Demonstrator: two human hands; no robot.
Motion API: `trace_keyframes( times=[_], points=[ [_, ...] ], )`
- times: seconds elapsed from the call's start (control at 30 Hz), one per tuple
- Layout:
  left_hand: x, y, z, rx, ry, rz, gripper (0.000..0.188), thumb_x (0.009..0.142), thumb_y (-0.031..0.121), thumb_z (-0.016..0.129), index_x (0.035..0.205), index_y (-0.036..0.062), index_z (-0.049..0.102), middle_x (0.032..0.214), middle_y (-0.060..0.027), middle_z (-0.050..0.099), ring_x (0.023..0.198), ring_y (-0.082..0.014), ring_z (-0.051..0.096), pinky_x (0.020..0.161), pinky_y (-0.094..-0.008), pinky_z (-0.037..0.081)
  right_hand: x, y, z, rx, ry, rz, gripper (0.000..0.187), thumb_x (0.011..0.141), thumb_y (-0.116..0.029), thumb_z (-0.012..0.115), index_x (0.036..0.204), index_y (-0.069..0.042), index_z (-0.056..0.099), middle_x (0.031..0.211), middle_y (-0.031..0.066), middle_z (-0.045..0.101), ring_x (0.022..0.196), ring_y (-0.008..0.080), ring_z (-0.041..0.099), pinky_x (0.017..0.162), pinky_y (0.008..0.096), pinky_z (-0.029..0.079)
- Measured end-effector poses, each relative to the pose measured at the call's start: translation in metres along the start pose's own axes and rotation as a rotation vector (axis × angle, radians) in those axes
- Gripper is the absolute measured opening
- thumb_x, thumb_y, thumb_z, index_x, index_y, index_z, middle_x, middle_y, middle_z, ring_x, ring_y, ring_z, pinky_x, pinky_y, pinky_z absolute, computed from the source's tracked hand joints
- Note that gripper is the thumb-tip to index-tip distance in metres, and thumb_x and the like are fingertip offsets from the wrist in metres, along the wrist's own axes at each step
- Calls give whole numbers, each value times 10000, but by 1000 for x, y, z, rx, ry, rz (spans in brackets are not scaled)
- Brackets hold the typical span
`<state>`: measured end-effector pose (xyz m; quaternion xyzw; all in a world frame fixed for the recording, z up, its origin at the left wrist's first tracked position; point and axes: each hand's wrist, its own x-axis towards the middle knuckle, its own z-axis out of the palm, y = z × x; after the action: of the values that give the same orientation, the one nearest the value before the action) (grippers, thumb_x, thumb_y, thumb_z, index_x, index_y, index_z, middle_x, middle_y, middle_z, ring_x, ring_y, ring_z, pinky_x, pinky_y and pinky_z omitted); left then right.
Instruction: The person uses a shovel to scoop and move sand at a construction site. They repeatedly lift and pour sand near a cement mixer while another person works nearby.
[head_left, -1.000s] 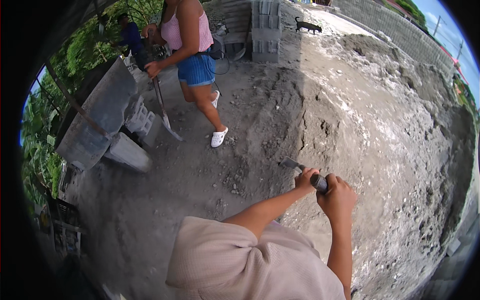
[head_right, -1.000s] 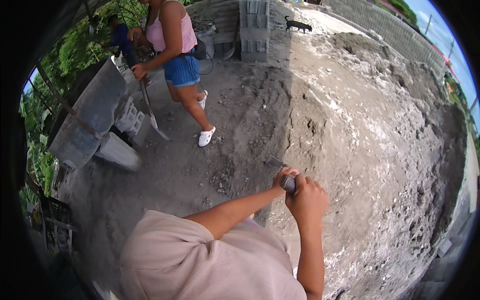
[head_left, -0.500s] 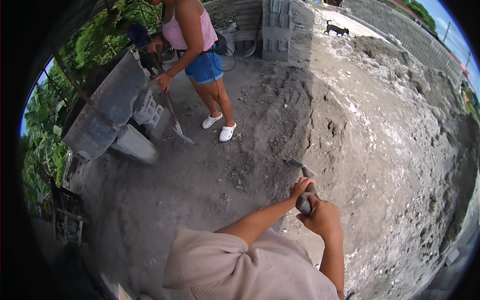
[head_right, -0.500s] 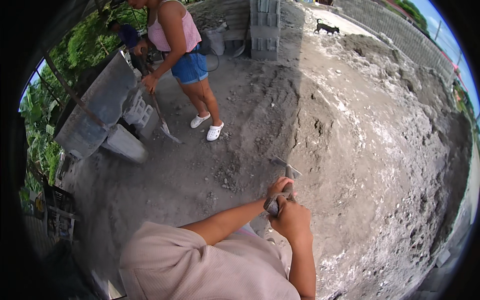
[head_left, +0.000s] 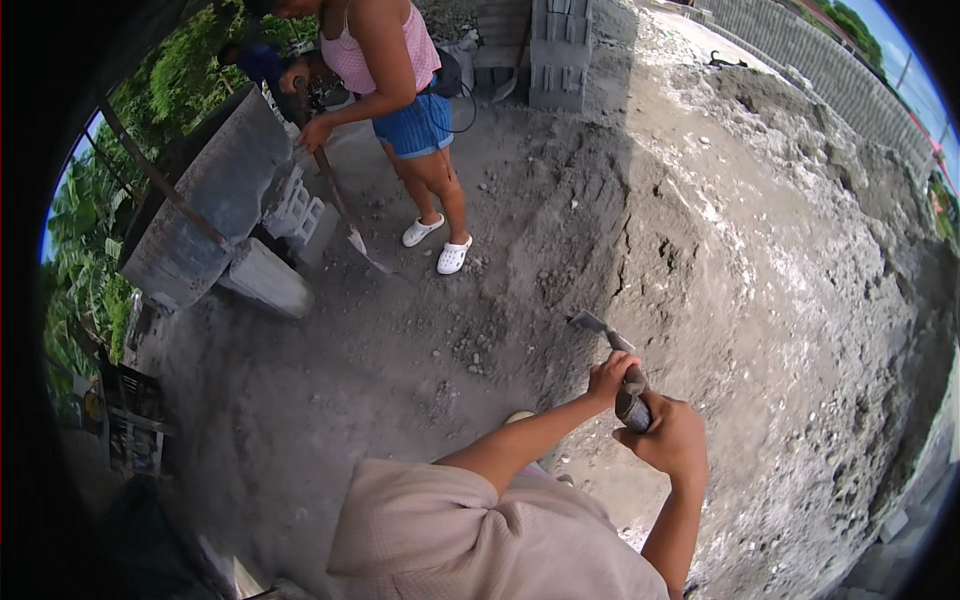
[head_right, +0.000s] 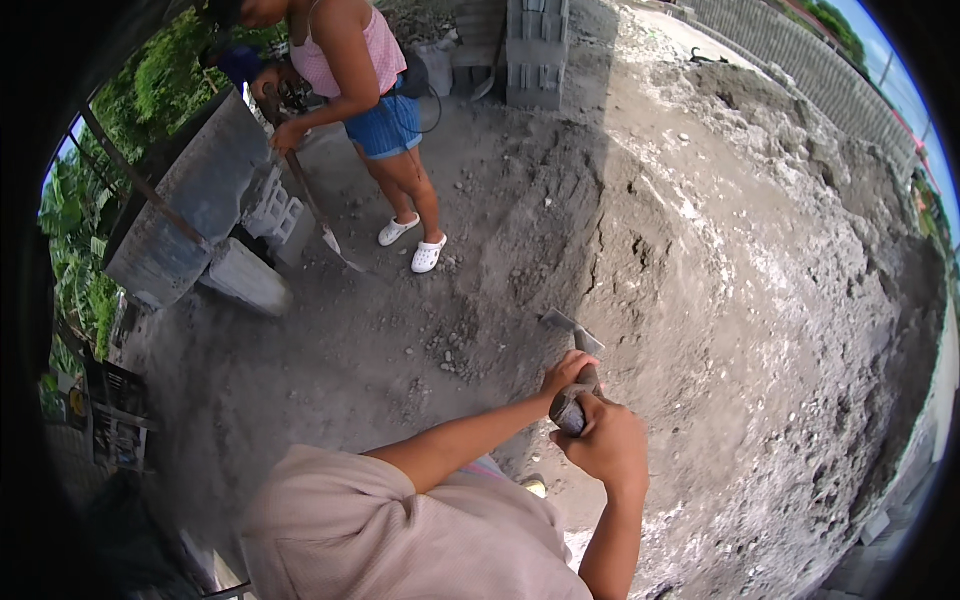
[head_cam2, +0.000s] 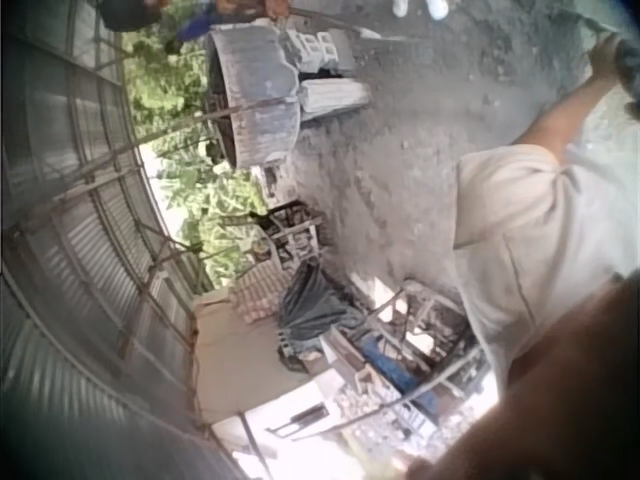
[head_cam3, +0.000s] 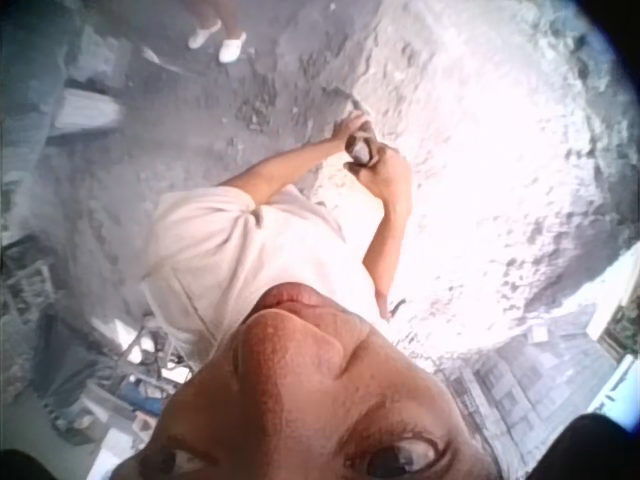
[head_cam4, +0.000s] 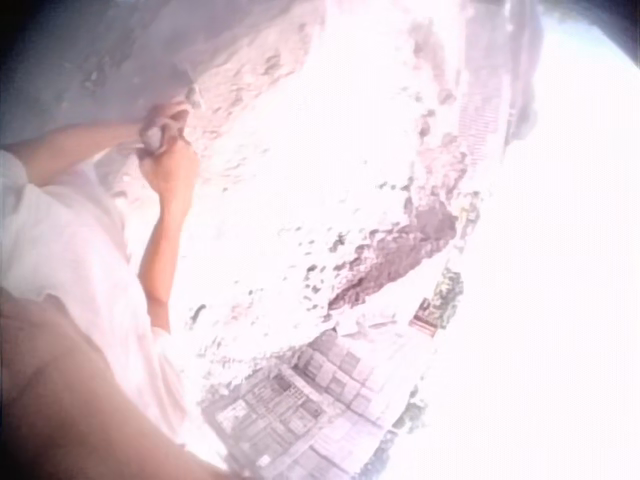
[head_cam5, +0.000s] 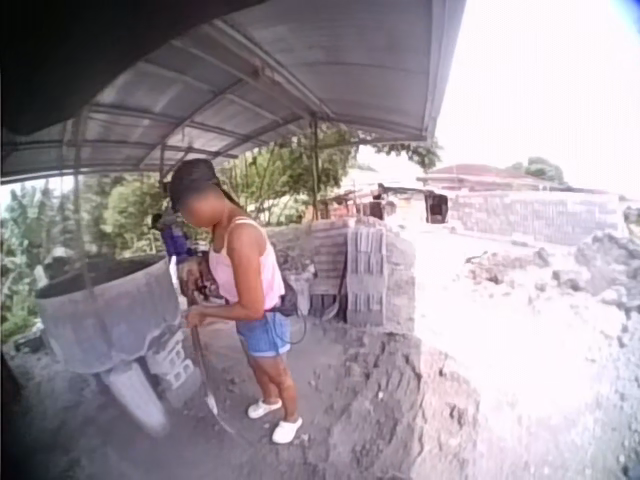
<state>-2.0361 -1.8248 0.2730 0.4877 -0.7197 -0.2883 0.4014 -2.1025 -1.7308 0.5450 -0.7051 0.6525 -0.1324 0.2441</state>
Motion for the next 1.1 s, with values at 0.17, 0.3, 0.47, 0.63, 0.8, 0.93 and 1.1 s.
trace_keyframes(
  times=[0.17, 0.3, 0.47, 0.63, 0.8, 0.93, 1.1],
  points=[
    [12, 7, 0, -42, 11, 2, 303, 686, 254, 636, 958, 212, 511, 976, -21, 514, 872, -261, 579, 665, -445, 415, 9, 5, -9, 28, -6, 27, 360, 499, -227, 768, 785, -84, 601, 680, 101, 600, 638, 299, 581, 592, 347, 449],
    [13, 0, 3, -40, 17, 25, 246, 704, 225, 615, 925, 201, 509, 953, -32, 513, 828, -282, 578, 648, -459, 406, 8, 2, -8, 32, -16, 42, 352, 495, -216, 766, 772, -78, 596, 671, 104, 592, 626, 298, 576, 590, 344, 447],
    [8, -2, -2, -44, -17, 19, 250, 703, 184, 617, 929, 206, 511, 963, -20, 499, 857, -262, 561, 677, -445, 380, 5, -2, -1, 10, -41, 88, 359, 489, -223, 769, 766, -78, 591, 665, 102, 588, 623, 298, 574, 584, 346, 444],
    [1, -6, -6, -9, -62, 32, 345, 660, 178, 653, 972, 221, 512, 985, -7, 487, 890, -242, 549, 704, -431, 352, -1, -10, 4, 15, -45, 80, 301, 523, -265, 751, 691, -90, 572, 663, 96, 599, 633, 304, 584, 557, 371, 444],
    [-7, -12, -8, 11, -77, -3, 399, 640, 211, 672, 1006, 233, 513, 1012, -15, 473, 922, -241, 538, 718, -446, 343, -5, -16, 9, 11, -76, 94, 295, 524, -249, 754, 697, -91, 575, 665, 95, 600, 641, 303, 589, 561, 369, 447],
    [-9, -13, -10, -26, -115, -9, 421, 635, 243, 681, 1021, 238, 514, 1039, -22, 462, 945, -233, 535, 722, -465, 331, -7, -16, 11, 7, -84, 89, 295, 526, -245, 755, 698, -89, 573, 673, 90, 600, 651, 298, 590, 563, 366, 448],
    [-8, -3, -15, 75, -143, -44, 383, 660, 284, 705, 996, 228, 528, 1020, 6, 495, 917, -212, 551, 719, -430, 352, -8, -10, 11, 64, -79, 90, 311, 510, -240, 766, 695, -84, 571, 668, 73, 596, 636, 292, 582, 560, 359, 444]
  ],
)
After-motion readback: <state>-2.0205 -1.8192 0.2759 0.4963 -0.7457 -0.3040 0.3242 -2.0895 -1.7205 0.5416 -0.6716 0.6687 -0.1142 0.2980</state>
